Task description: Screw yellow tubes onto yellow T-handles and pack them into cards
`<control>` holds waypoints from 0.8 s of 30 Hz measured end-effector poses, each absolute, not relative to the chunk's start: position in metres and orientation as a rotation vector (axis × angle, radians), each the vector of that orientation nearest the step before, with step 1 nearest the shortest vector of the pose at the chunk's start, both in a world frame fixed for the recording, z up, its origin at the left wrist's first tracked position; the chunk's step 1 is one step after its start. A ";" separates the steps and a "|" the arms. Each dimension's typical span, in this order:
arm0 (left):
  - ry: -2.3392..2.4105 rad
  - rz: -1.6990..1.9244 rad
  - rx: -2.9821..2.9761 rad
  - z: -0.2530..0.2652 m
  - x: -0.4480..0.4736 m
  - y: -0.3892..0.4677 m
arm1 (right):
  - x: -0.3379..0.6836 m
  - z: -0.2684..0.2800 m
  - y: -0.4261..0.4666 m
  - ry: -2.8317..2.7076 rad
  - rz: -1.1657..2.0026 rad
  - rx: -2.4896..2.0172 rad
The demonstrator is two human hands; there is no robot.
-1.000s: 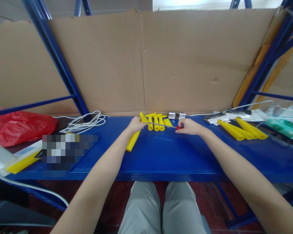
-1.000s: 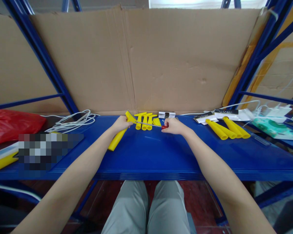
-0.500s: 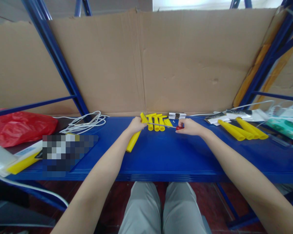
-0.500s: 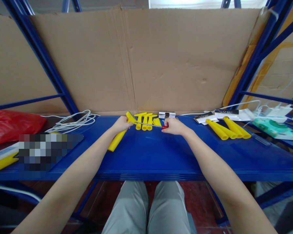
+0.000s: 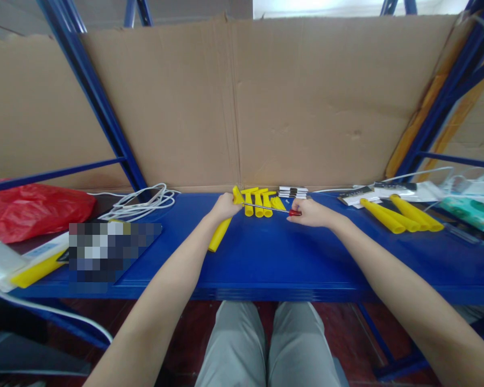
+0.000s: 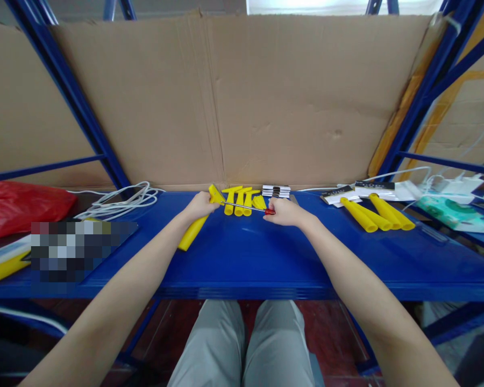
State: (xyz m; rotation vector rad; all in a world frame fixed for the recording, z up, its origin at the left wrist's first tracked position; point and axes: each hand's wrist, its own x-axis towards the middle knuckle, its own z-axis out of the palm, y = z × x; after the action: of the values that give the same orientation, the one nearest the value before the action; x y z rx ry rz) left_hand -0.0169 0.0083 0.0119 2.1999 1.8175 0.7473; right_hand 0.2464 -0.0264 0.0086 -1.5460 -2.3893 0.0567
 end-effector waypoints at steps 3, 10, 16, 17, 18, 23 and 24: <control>1.812 0.763 2.213 0.012 -0.017 0.009 | 0.246 0.010 -0.026 -2.411 0.205 -1.528; 1.789 0.815 2.241 0.009 -0.018 0.012 | 0.244 0.011 -0.032 -2.391 0.277 -1.575; 1.843 0.732 2.303 0.011 -0.016 0.011 | 0.245 0.008 -0.029 -2.360 0.169 -1.544; 1.857 0.715 2.312 0.011 -0.016 0.010 | 0.245 0.008 -0.029 -2.379 0.196 -1.539; 1.867 0.702 2.319 0.011 -0.016 0.010 | 0.245 0.009 -0.028 -2.400 0.214 -1.541; 1.873 0.664 2.342 0.011 -0.016 0.010 | 0.243 0.010 -0.029 -2.354 0.053 -1.617; 1.878 0.661 2.346 0.011 -0.016 0.010 | 0.242 0.009 -0.029 -2.327 0.022 -1.636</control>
State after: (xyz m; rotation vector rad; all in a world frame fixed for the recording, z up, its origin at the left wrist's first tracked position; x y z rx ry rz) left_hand -0.0155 0.0101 0.0107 2.3458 1.8784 0.6611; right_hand 0.2425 -0.0289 0.0091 -1.6365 -2.3268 0.0219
